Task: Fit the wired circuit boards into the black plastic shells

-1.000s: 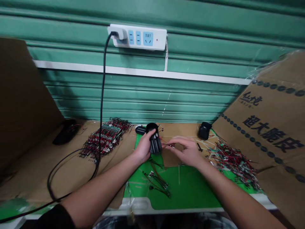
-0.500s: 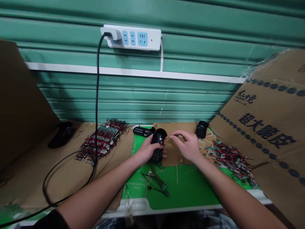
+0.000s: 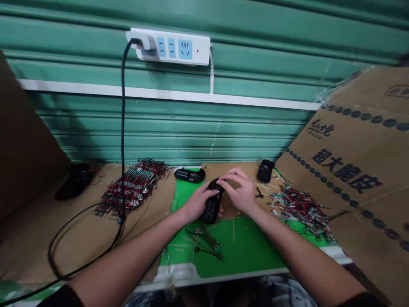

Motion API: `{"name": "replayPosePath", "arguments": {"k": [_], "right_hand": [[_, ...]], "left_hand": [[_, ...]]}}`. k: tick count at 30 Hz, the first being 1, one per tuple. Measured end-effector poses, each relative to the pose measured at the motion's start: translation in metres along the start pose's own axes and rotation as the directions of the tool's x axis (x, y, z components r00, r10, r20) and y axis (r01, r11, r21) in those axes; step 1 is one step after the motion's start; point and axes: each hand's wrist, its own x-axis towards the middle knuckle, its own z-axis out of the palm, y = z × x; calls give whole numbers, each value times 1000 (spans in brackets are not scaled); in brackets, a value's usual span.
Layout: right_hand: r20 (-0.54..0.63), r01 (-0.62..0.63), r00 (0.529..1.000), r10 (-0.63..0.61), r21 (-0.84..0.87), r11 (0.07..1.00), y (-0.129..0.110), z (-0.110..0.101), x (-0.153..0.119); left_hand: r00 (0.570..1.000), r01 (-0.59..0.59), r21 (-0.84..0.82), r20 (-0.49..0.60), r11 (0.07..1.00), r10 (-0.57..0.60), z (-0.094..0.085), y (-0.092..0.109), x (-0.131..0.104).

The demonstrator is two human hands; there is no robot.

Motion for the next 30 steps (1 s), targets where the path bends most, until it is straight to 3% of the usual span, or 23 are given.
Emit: {"name": "replayPosePath", "arguments": {"k": [6,13,15,19,23,25,27,30], "right_hand": [[25,79,997,-77,-83,993,-3,-3,0],[209,161,969,-130,-138,977,0,-15,3],[306,179,942,-138,-108,978,3,-21,4],[532,219,834,-150,-70,973,13,-29,1],[575,275,801,-167,-107,955,27,-30,-1],[562,304,804,-196,-105,947,33,-29,0],[534,316,818,-212,-110,942,37,-30,2],[483,276,859,-167,-164,947,41,-33,5]], "left_hand": [[995,-28,16,-91,999,29,-1,-3,4],[981,-57,58,-184,997,67,-4,1,5],[977,-72,90,-195,993,89,-5,4,4],[977,-67,110,-194,992,88,-6,8,1],[981,-22,99,-188,995,40,-8,12,2],[972,-80,151,-205,985,111,-12,15,5],[928,-197,290,-252,936,273,-19,18,8],[790,-293,583,-299,758,536,-34,24,11]]}}
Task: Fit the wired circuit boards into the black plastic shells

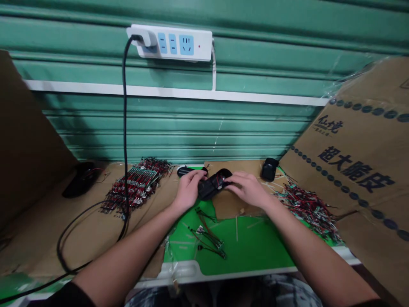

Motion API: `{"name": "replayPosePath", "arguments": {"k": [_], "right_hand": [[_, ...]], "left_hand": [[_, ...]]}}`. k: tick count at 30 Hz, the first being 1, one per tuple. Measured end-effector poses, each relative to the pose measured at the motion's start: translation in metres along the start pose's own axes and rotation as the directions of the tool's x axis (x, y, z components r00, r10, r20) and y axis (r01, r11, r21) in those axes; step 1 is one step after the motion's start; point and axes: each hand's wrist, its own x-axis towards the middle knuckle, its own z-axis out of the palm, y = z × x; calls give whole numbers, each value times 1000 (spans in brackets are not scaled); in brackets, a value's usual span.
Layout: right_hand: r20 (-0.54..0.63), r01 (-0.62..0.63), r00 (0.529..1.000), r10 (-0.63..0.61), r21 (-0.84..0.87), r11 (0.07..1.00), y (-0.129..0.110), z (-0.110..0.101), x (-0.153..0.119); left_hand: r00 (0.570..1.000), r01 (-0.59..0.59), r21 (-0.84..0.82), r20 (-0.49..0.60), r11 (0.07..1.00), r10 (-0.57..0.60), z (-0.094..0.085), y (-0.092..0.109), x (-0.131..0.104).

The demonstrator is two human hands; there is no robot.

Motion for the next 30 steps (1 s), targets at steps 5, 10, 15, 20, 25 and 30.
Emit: {"name": "replayPosePath", "arguments": {"k": [5,10,15,20,25,30], "right_hand": [[-110,-326,943,313,-133,936,10,-3,1],[-82,-574,812,578,-298,763,22,3,0],[-65,-622,756,651,-378,685,24,7,2],[-94,-641,736,671,-417,645,28,8,5],[-3,-579,798,602,-283,765,35,20,8],[17,-433,900,435,-74,898,40,32,7]], "left_hand": [[935,-79,659,-211,748,284,-19,-8,10],[961,162,795,-261,585,89,-19,-19,16],[980,118,805,-189,581,63,-16,-29,18],[984,-46,767,-74,640,160,-15,-39,17],[967,-207,664,26,719,254,-11,-49,17],[960,-245,617,48,748,275,-9,-48,16]]}}
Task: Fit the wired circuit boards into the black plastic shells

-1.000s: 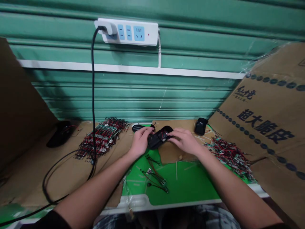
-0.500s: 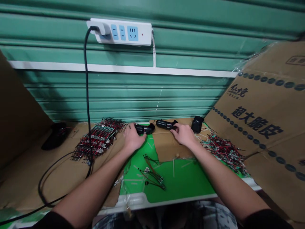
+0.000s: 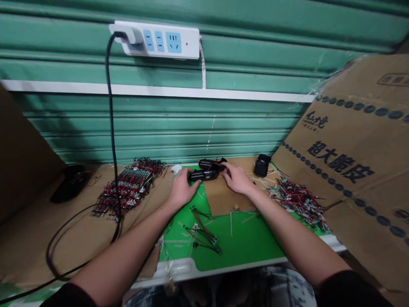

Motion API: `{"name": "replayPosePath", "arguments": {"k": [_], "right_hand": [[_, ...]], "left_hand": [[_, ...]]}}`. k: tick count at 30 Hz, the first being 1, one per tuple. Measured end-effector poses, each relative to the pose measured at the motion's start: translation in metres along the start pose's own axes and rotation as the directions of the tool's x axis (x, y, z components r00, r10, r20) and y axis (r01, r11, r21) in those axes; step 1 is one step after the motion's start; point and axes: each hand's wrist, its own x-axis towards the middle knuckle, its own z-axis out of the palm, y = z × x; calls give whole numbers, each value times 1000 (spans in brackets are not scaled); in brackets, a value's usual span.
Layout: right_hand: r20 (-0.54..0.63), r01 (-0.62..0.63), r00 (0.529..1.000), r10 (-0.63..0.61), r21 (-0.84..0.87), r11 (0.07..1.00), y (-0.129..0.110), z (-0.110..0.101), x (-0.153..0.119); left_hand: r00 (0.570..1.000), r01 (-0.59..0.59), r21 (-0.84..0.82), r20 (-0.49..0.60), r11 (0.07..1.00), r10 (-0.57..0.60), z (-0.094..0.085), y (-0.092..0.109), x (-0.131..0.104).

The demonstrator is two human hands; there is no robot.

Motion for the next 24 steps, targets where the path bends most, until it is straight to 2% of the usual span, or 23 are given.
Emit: {"name": "replayPosePath", "arguments": {"k": [3,11,15,20,24], "right_hand": [[-14,56,998,-55,57,997,0,-1,-2],[-124,45,992,-34,92,995,-12,-5,-10],[-102,34,994,-23,106,994,-16,-5,-14],[-120,6,993,2,65,998,-18,-21,-15],[-3,-27,1000,28,139,990,-22,-30,-17]], "left_hand": [[1000,16,-14,-2,1000,-16,0,1,0],[1000,15,-83,-19,996,-17,2,3,-1],[1000,28,-132,-11,991,-30,2,5,-2],[999,46,-121,-17,992,-49,1,5,-2],[998,58,-176,14,983,-56,2,4,-2]]}}
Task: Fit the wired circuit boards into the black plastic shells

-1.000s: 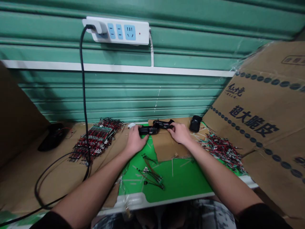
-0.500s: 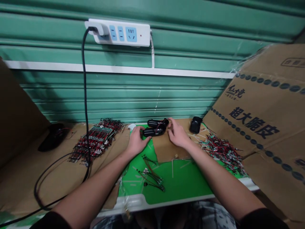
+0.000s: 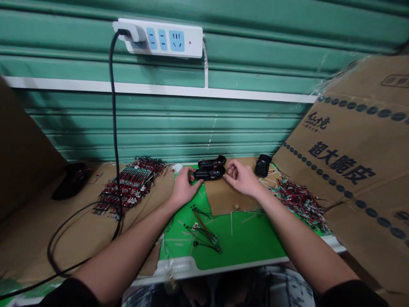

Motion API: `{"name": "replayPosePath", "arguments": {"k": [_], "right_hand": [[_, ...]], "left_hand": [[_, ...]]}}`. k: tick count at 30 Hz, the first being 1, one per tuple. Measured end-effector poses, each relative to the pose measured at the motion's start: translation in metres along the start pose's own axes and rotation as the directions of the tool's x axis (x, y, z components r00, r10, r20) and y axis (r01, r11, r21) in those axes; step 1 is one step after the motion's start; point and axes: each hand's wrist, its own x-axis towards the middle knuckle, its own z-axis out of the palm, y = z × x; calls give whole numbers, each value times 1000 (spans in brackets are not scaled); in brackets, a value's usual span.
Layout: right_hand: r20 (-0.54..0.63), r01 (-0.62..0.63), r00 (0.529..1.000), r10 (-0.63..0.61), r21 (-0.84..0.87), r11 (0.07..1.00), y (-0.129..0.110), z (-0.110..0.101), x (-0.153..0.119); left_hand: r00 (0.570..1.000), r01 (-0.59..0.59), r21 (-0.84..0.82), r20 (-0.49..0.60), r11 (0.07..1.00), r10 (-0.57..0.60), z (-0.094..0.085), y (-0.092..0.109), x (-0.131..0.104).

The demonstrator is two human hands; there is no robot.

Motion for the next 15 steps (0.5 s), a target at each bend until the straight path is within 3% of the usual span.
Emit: {"name": "replayPosePath", "arguments": {"k": [3,8,11,15], "right_hand": [[40,19,999,-18,-27,999,-1,3,-1],[-59,31,998,-36,-77,997,7,8,1],[-85,43,995,-49,-70,997,11,7,2],[-21,36,999,-40,-156,987,11,-3,3]], "left_hand": [[1000,-2,-119,30,993,5,3,-2,-1],[992,28,-304,126,952,11,8,-5,-1],[983,30,-347,183,937,36,8,-5,-2],[980,24,-312,196,950,40,5,-2,-2]]}}
